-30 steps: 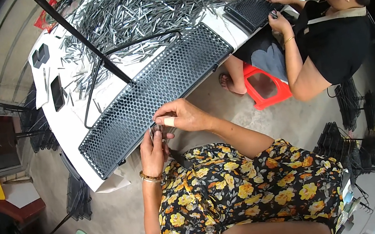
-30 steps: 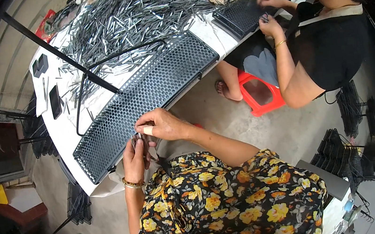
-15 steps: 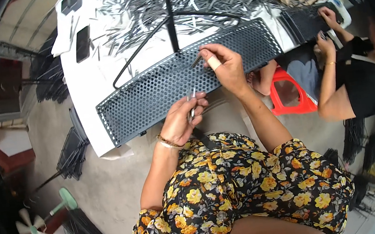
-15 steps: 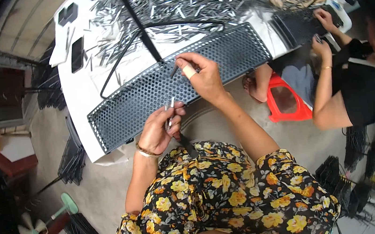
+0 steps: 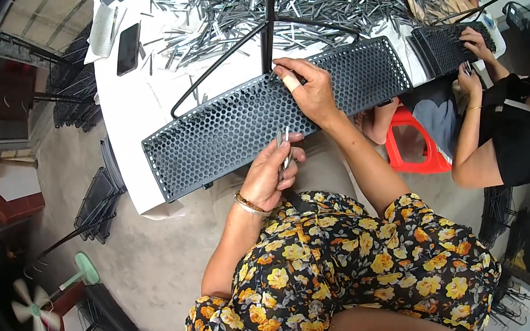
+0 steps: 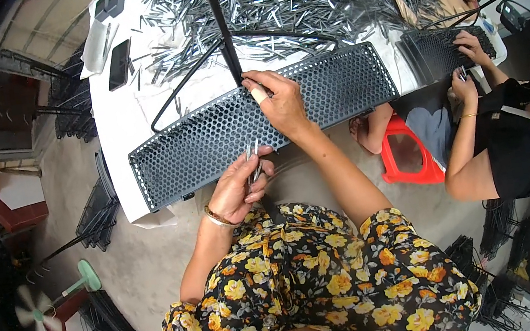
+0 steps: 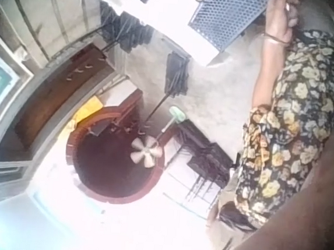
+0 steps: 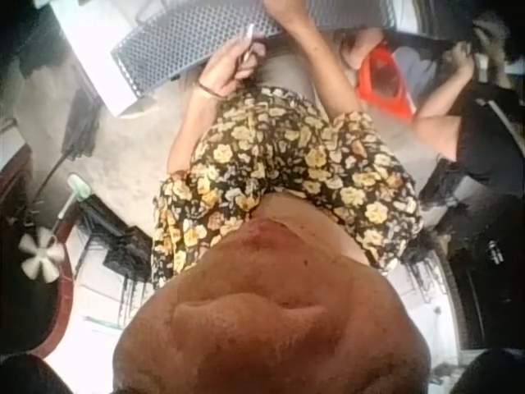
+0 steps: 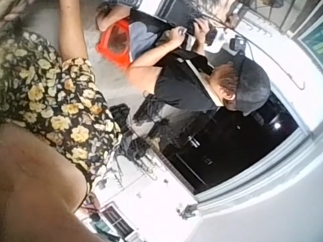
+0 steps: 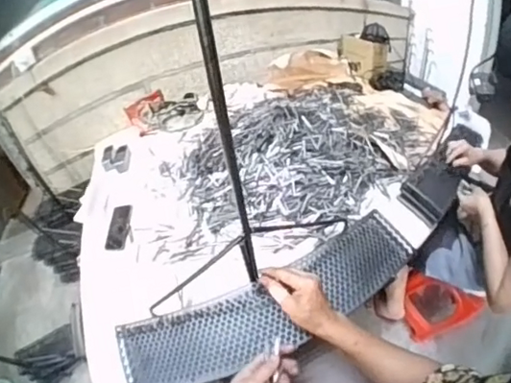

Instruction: The person carries a metal mesh stand and places it down, then takes metal pins from a table and inserts them into the holes of a perforated metal panel by hand.

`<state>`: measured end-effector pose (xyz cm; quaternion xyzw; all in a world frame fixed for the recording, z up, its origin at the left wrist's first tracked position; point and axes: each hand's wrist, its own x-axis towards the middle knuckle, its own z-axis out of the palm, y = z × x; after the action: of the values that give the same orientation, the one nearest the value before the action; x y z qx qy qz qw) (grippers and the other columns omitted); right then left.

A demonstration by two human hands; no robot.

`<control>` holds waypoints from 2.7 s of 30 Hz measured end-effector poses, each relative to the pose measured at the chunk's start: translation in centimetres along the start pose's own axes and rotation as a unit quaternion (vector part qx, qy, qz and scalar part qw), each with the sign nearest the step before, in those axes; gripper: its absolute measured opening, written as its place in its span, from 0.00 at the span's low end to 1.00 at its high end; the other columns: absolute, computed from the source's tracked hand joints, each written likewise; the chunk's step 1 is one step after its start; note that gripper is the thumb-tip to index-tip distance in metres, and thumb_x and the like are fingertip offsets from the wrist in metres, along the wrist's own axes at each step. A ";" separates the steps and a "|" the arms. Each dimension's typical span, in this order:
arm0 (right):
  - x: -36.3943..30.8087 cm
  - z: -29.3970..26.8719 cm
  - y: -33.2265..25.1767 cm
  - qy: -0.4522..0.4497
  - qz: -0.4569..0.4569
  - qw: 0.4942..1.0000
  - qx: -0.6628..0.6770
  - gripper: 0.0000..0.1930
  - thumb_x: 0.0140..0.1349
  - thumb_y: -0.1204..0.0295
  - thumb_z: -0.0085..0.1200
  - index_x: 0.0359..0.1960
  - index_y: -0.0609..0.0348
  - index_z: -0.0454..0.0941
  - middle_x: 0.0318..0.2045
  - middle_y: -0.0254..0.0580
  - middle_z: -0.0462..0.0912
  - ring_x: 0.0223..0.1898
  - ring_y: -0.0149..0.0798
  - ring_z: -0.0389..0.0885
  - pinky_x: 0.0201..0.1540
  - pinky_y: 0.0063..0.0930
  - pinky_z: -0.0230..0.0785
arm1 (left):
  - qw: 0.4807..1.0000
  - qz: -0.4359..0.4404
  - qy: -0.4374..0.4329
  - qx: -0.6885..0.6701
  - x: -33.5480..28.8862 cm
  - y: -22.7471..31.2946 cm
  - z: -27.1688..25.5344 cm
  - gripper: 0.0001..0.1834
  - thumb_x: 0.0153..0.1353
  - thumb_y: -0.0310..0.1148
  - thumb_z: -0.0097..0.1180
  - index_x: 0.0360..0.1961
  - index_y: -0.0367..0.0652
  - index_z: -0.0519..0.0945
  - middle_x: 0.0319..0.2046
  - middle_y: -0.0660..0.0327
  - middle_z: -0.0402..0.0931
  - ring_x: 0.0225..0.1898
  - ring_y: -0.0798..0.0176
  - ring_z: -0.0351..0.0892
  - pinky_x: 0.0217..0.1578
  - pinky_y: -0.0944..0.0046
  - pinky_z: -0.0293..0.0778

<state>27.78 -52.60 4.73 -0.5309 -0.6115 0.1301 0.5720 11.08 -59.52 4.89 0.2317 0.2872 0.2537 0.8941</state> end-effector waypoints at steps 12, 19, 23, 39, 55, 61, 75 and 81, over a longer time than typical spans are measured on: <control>-1.2 2.1 1.0 -0.024 -0.108 0.984 -0.140 0.09 0.55 0.72 0.56 0.36 0.62 0.80 0.31 0.45 0.81 0.33 0.43 0.79 0.37 0.32 0.68 | 0.998 0.023 0.044 0.037 -0.4 -0.1 -1.2 0.14 0.66 0.31 0.42 0.48 0.31 0.69 0.33 0.62 0.71 0.24 0.77 0.60 0.21 0.78 0.60; -2.0 2.5 1.3 -0.027 -0.121 0.977 -0.174 0.09 0.55 0.71 0.56 0.36 0.62 0.80 0.33 0.45 0.81 0.34 0.43 0.79 0.37 0.32 0.67 | 0.997 0.001 0.074 0.021 -1.2 0.0 -0.8 0.14 0.67 0.33 0.42 0.47 0.34 0.71 0.33 0.65 0.70 0.24 0.77 0.60 0.22 0.76 0.61; -1.8 2.3 0.7 0.011 -0.104 0.984 -0.147 0.09 0.56 0.71 0.56 0.35 0.62 0.81 0.33 0.45 0.81 0.34 0.39 0.79 0.36 0.30 0.67 | 0.999 0.012 0.024 0.016 -1.1 0.1 -1.7 0.16 0.68 0.36 0.41 0.47 0.35 0.72 0.31 0.66 0.70 0.23 0.78 0.61 0.21 0.77 0.61; -3.8 -1.8 -2.4 -0.259 0.348 0.859 0.271 0.10 0.59 0.71 0.55 0.35 0.67 0.81 0.26 0.33 0.77 0.27 0.22 0.72 0.30 0.16 0.65 | 0.991 0.067 0.038 0.113 0.5 0.7 -0.9 0.15 0.68 0.38 0.40 0.41 0.36 0.73 0.31 0.62 0.75 0.25 0.75 0.71 0.24 0.77 0.71; -1.3 -1.8 -1.1 -0.034 0.151 0.984 0.090 0.10 0.56 0.70 0.58 0.34 0.66 0.81 0.25 0.37 0.79 0.26 0.24 0.72 0.28 0.18 0.63 | 0.992 0.078 0.036 0.088 0.7 0.5 -1.2 0.20 0.68 0.38 0.40 0.50 0.31 0.69 0.37 0.57 0.76 0.34 0.70 0.76 0.35 0.71 0.77; 0.6 0.3 0.7 0.017 0.041 0.999 0.006 0.09 0.55 0.71 0.58 0.33 0.65 0.81 0.26 0.41 0.80 0.25 0.29 0.75 0.27 0.21 0.65 | 0.992 0.068 0.018 0.104 0.5 0.0 -1.6 0.21 0.69 0.40 0.39 0.51 0.32 0.69 0.37 0.59 0.75 0.35 0.70 0.75 0.36 0.70 0.76; 1.1 1.6 0.2 0.011 -0.017 0.997 -0.071 0.08 0.54 0.72 0.58 0.32 0.66 0.81 0.30 0.45 0.82 0.32 0.37 0.81 0.36 0.25 0.70 | 0.994 0.065 0.036 0.084 0.1 0.1 -1.9 0.19 0.69 0.37 0.39 0.49 0.32 0.70 0.35 0.60 0.76 0.34 0.71 0.75 0.35 0.71 0.76; 1.1 1.3 0.5 0.014 -0.019 0.997 -0.077 0.07 0.55 0.73 0.58 0.32 0.65 0.81 0.31 0.45 0.82 0.32 0.37 0.81 0.36 0.25 0.70 | 0.993 0.068 0.033 0.086 0.1 0.0 -2.0 0.19 0.69 0.38 0.38 0.49 0.32 0.70 0.35 0.60 0.76 0.33 0.71 0.76 0.35 0.71 0.77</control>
<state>27.13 -50.96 4.54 -0.5634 -0.6216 0.0639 0.5404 9.88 -58.93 3.37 0.3178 0.3209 0.2955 0.8419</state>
